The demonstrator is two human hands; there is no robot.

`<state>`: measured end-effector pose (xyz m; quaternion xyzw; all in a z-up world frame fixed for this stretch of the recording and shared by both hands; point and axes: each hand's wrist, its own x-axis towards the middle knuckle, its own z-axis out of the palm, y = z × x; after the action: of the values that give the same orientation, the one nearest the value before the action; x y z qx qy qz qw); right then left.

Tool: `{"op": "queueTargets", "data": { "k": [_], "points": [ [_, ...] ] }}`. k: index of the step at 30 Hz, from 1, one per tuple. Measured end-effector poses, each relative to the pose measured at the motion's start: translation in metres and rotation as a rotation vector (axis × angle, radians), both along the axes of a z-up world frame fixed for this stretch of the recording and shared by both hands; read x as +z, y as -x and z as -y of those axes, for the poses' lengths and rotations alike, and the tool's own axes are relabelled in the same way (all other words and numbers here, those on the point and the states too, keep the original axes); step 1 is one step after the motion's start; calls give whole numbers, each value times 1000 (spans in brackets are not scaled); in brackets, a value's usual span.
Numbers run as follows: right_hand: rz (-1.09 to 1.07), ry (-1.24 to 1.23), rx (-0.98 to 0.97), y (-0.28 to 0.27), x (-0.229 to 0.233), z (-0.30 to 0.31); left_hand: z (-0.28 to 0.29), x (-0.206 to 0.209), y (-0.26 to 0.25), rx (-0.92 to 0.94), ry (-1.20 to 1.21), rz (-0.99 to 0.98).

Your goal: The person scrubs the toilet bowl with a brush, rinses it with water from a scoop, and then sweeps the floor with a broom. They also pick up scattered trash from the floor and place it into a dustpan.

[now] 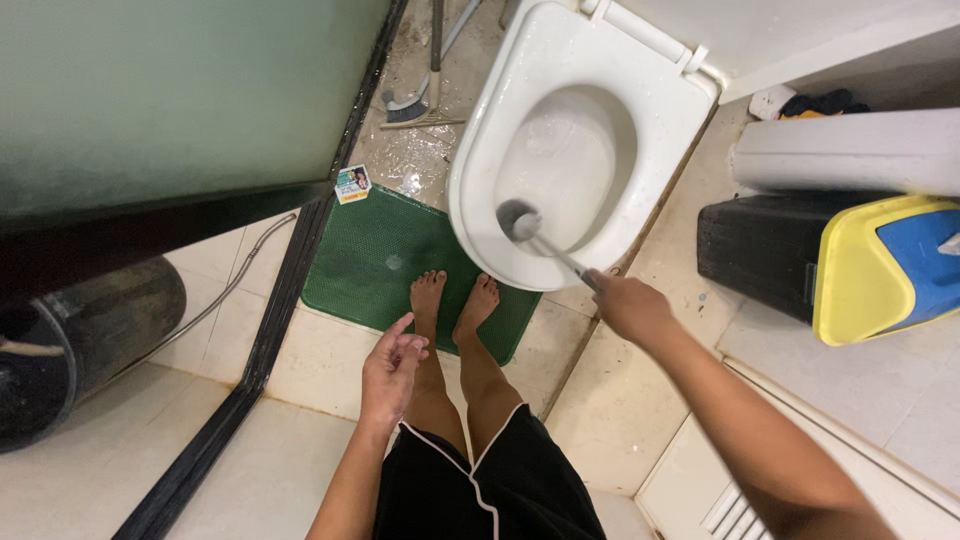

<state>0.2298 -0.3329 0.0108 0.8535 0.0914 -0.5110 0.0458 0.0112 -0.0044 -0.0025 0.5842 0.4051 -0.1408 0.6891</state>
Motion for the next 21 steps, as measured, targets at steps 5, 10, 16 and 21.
{"op": "queueTargets", "data": {
  "k": [5,10,16,21],
  "points": [
    [243,0,-158,-66,-102,-10,4,-30,-15,8,35,43],
    [349,-15,-97,-163,-194,-22,12,-64,-20,67,46,131],
    [299,51,455,-153,-66,-12,3,-42,-26,-18,43,-58],
    [285,154,665,-152,-130,-44,-9,-55,-25,53,21,-72]
  ]
}}
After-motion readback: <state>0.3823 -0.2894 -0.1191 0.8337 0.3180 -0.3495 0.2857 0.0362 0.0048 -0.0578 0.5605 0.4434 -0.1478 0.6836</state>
